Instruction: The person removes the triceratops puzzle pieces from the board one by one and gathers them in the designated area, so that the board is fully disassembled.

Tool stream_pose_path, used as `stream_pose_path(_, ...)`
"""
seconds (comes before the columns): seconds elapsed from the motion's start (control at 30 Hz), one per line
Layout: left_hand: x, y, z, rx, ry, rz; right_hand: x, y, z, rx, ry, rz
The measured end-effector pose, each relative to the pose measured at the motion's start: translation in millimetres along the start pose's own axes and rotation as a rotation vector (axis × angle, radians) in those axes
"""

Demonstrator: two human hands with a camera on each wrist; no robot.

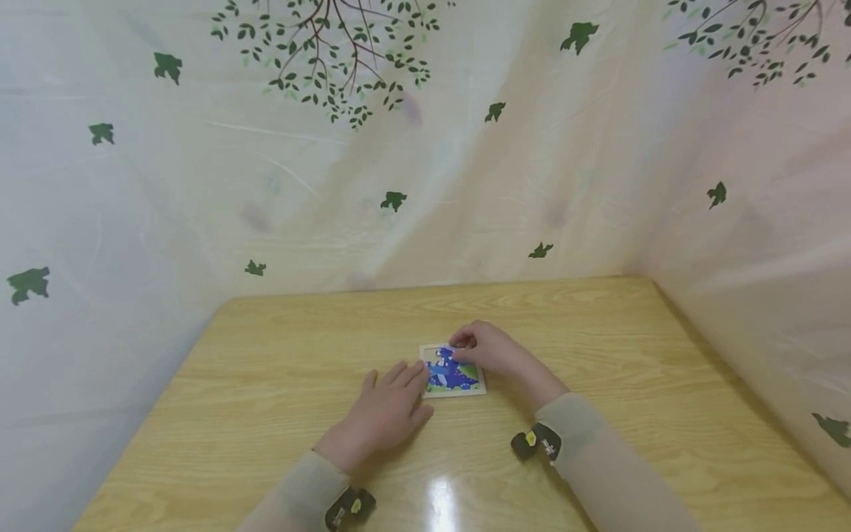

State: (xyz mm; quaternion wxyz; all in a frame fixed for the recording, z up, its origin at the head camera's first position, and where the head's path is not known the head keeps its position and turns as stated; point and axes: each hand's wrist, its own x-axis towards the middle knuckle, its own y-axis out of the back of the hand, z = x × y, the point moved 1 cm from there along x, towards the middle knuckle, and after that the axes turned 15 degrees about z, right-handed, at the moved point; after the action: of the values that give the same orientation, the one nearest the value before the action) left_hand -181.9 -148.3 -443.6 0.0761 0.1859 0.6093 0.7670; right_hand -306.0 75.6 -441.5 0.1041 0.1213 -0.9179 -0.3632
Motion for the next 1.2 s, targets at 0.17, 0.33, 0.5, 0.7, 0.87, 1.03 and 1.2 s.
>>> stream_pose_path(0.17,0.5,0.4,0.1,-0.007,0.005,-0.006,1.2,-0.8,-0.3,0.005,-0.010,-0.008)
stream_pose_path(0.33,1.0,1.2,0.6,-0.013,0.008,-0.007,1.4,-0.8,-1.8,0.019,-0.014,-0.021)
stream_pose_path(0.5,1.6,2.1,0.8,-0.014,0.009,-0.005,1.4,-0.9,-1.6,0.040,-0.017,-0.020)
stream_pose_path(0.7,1.7,1.4,0.8,-0.004,0.009,-0.012,1.0,-1.0,-1.1,0.061,-0.011,-0.013)
stream_pose_path(0.87,1.5,1.9,1.1,-0.005,0.009,-0.009,1.0,-1.2,-2.1,0.060,-0.011,-0.009)
stream_pose_path(1.03,1.3,2.0,1.4,-0.009,0.009,-0.007,-0.6,-0.8,-4.1,0.050,-0.009,-0.008)
stream_pose_path(1.2,2.0,0.9,1.4,-0.012,0.019,-0.011,-1.8,0.1,-6.4,0.051,-0.014,-0.010)
